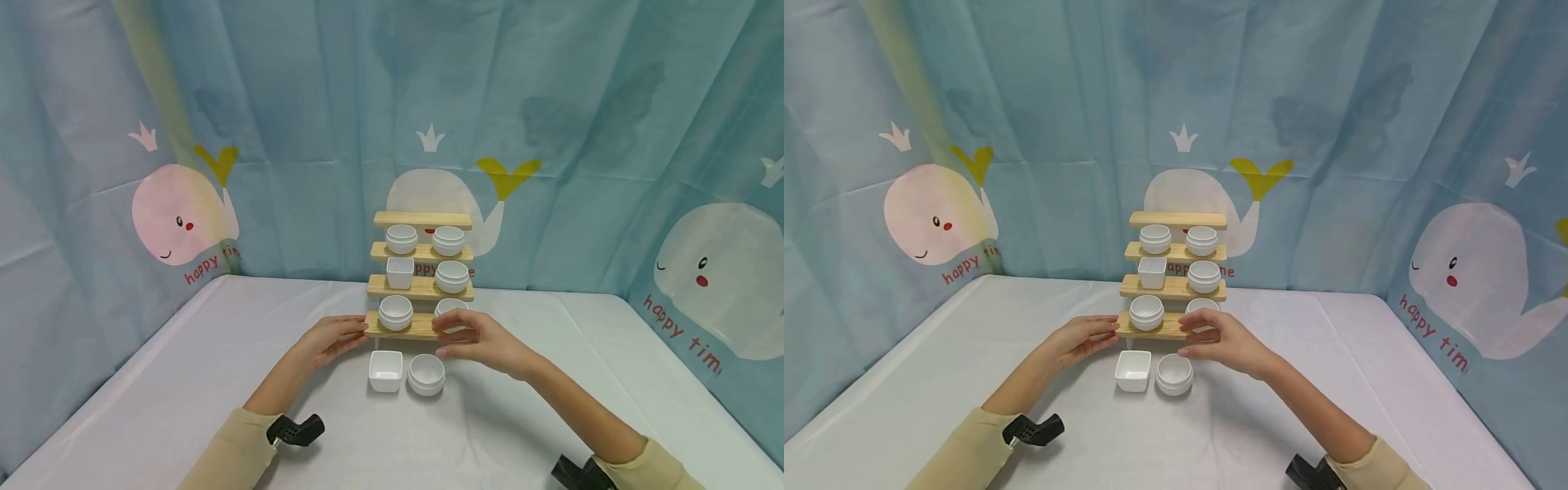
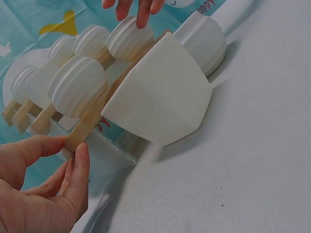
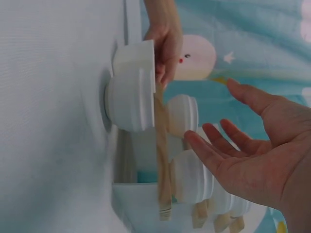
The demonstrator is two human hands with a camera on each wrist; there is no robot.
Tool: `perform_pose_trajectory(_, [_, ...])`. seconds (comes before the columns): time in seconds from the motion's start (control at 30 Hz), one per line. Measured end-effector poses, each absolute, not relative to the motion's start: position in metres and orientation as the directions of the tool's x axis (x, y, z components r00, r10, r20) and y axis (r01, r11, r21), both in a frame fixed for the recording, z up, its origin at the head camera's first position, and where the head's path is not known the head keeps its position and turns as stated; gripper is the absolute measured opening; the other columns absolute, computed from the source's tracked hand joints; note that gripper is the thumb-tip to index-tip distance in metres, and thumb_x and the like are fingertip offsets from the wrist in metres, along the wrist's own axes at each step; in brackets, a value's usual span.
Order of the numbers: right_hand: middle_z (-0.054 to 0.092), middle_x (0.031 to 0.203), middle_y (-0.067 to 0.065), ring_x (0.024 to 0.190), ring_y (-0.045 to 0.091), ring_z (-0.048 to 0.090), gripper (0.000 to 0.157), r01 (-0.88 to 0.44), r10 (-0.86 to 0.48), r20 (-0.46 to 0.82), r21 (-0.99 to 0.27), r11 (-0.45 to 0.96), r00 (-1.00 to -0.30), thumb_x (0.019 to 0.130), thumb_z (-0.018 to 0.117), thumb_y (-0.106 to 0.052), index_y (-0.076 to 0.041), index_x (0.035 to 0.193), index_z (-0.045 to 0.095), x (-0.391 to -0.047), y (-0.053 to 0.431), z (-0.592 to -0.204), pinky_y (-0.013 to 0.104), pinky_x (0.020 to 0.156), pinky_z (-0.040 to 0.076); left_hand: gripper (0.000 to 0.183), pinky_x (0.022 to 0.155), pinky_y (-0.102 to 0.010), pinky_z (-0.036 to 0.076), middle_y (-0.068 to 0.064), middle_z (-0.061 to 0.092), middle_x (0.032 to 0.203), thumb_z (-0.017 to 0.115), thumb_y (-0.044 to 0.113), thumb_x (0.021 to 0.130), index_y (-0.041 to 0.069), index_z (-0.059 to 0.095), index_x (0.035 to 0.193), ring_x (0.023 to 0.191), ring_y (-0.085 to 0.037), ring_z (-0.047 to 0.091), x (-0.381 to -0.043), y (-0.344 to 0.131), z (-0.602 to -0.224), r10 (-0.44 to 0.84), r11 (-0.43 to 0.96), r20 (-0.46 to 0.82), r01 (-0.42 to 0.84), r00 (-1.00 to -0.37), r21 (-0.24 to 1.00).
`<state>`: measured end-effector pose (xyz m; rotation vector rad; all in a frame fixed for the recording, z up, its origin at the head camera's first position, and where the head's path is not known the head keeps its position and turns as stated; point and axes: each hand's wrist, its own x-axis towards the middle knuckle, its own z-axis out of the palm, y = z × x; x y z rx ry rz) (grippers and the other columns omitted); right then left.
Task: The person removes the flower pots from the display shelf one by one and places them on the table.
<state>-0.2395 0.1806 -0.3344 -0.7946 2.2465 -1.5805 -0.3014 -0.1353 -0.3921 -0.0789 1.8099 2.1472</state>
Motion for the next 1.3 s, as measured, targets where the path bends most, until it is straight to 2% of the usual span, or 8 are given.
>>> perform_pose_trajectory(0.23, [0.054, 0.142, 0.034, 0.133, 0.053, 0.057, 0.054, -0.286, -0.573, 0.088, -0.921, 0.264, -0.815, 0.097, 0.076, -0.008, 0.014, 0.14, 0.052, -0.241, 0.18, -0.329, 0.032, 0.102, 0.062, 0.052, 0.085, -0.021, 0.065, -0.013, 0.067, 0.107, 0.058, -0.005, 0.104, -0.02, 0.04, 0.151, 0.087, -0.011, 0.071, -0.299, -0.135, -0.392, 0.238, -0.148, -0.238, -0.277, -0.942, 0.949])
perform_pose_trajectory(0.63, [0.053, 0.142, 0.036, 0.133, 0.053, 0.056, 0.049, -0.311, -0.57, 0.12, -0.917, 0.25, -0.813, 0.099, 0.073, -0.006, 0.011, 0.14, 0.053, -0.245, 0.179, -0.315, 0.029, 0.1, 0.062, 0.051, 0.086, -0.021, 0.065, -0.014, 0.067, 0.108, 0.059, -0.005, 0.104, -0.019, 0.041, 0.15, 0.087, -0.011, 0.071, -0.3, -0.134, -0.391, 0.223, -0.146, -0.245, -0.281, -0.944, 0.949])
perform_pose_trajectory(0.97, [0.06, 0.139, 0.021, 0.131, 0.042, 0.061, 0.051, -0.315, -0.531, 0.118, -0.901, 0.298, -0.839, 0.097, 0.077, -0.013, 0.004, 0.141, 0.057, -0.248, 0.177, -0.299, 0.036, 0.104, 0.061, 0.051, 0.086, -0.021, 0.065, -0.014, 0.067, 0.109, 0.059, -0.005, 0.104, -0.019, 0.042, 0.15, 0.088, -0.011, 0.07, -0.3, -0.134, -0.39, 0.223, -0.141, -0.25, -0.285, -0.942, 0.948])
perform_pose_trajectory(1.13, [0.059, 0.14, 0.024, 0.129, 0.042, 0.063, 0.051, -0.337, -0.52, 0.138, -0.889, 0.311, -0.843, 0.098, 0.075, -0.009, 0.009, 0.142, 0.055, -0.252, 0.174, -0.292, 0.035, 0.102, 0.062, 0.051, 0.086, -0.021, 0.065, -0.013, 0.066, 0.109, 0.058, -0.005, 0.105, -0.019, 0.04, 0.15, 0.088, -0.01, 0.07, -0.301, -0.135, -0.392, 0.231, -0.144, -0.242, -0.279, -0.942, 0.95])
perform_pose_trajectory(1.3, [0.056, 0.145, 0.027, 0.131, 0.041, 0.062, 0.053, -0.334, -0.508, 0.131, -0.882, 0.332, -0.852, 0.099, 0.075, -0.009, 0.007, 0.144, 0.053, -0.255, 0.171, -0.286, 0.038, 0.104, 0.061, 0.051, 0.086, -0.021, 0.065, -0.013, 0.066, 0.109, 0.058, -0.005, 0.105, -0.019, 0.04, 0.151, 0.088, -0.01, 0.07, -0.301, -0.135, -0.392, 0.236, -0.145, -0.24, -0.278, -0.942, 0.95])
